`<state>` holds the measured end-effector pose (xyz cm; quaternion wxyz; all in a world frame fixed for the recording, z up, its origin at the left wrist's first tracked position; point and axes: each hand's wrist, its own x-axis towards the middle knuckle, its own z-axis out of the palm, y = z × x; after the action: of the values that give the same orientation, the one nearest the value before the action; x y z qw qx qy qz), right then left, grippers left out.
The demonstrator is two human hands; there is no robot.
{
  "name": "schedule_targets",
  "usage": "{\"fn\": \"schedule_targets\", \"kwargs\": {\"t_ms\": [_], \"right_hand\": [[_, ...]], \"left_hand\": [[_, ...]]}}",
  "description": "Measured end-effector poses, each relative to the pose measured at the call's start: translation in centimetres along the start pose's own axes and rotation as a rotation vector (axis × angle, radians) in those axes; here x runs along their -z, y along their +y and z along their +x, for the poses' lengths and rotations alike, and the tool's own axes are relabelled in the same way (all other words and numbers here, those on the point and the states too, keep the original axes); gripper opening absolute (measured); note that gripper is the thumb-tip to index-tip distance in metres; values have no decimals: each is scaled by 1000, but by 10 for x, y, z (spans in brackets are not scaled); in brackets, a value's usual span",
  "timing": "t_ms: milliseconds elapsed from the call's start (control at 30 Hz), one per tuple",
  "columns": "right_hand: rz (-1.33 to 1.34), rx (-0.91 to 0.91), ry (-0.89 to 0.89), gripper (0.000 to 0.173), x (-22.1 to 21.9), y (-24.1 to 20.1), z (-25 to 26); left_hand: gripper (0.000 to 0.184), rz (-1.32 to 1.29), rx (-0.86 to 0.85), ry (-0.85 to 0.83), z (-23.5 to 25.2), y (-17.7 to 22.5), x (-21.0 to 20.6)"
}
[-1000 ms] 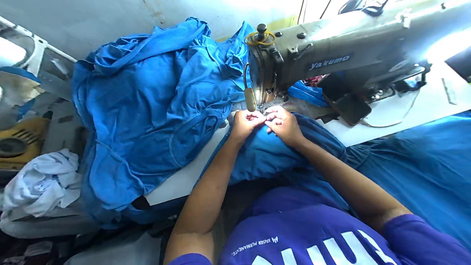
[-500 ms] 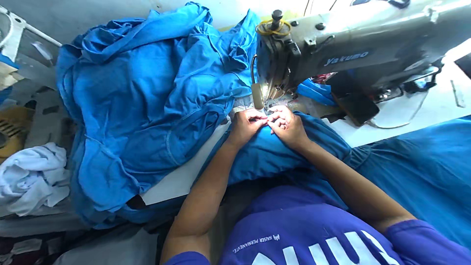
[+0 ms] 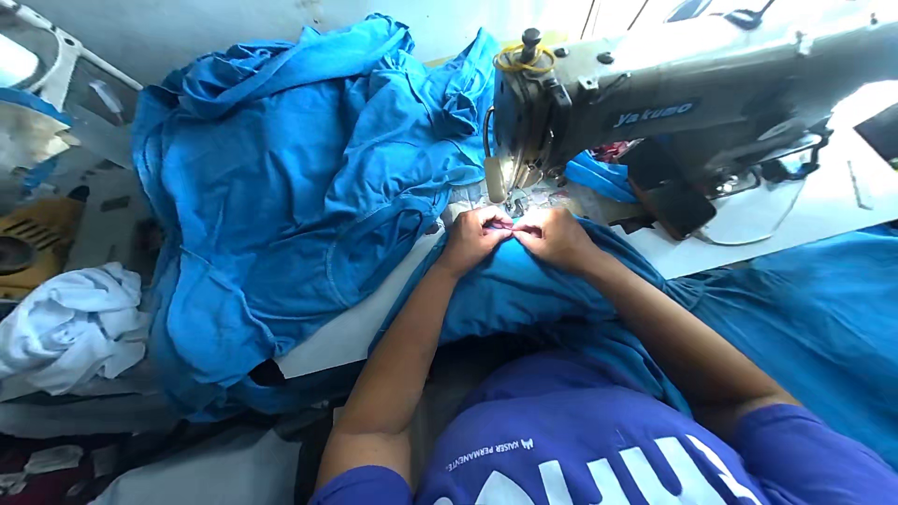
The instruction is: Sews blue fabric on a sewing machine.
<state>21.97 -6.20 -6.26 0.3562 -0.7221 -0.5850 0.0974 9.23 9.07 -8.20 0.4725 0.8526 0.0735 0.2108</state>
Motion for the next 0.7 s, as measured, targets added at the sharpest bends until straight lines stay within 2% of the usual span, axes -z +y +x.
{"fn": "schedule_targets", "kwargs": {"t_ms": [67,133,233,500,600,700], "right_hand": [[210,-91,-8,15,1,4,-1],[393,-178,-25,12,0,9,-3],[489,-217,-2,10,-3,10,-4],[537,-252,-15,9,-1,11,-5],[409,-268,-91,16,11,8,-6],[228,-239,-36,21,29,8,-12]], "left_hand": [[19,-99,66,-77,2,1,5],[15,-118,77,-105,4,1,7],[8,-78,66,-98,5,2,7],[6,-114,59,-55,5,1,5],[9,-65,54,-85,7,0,4],[16,136,26,-133,13,1,2]]}}
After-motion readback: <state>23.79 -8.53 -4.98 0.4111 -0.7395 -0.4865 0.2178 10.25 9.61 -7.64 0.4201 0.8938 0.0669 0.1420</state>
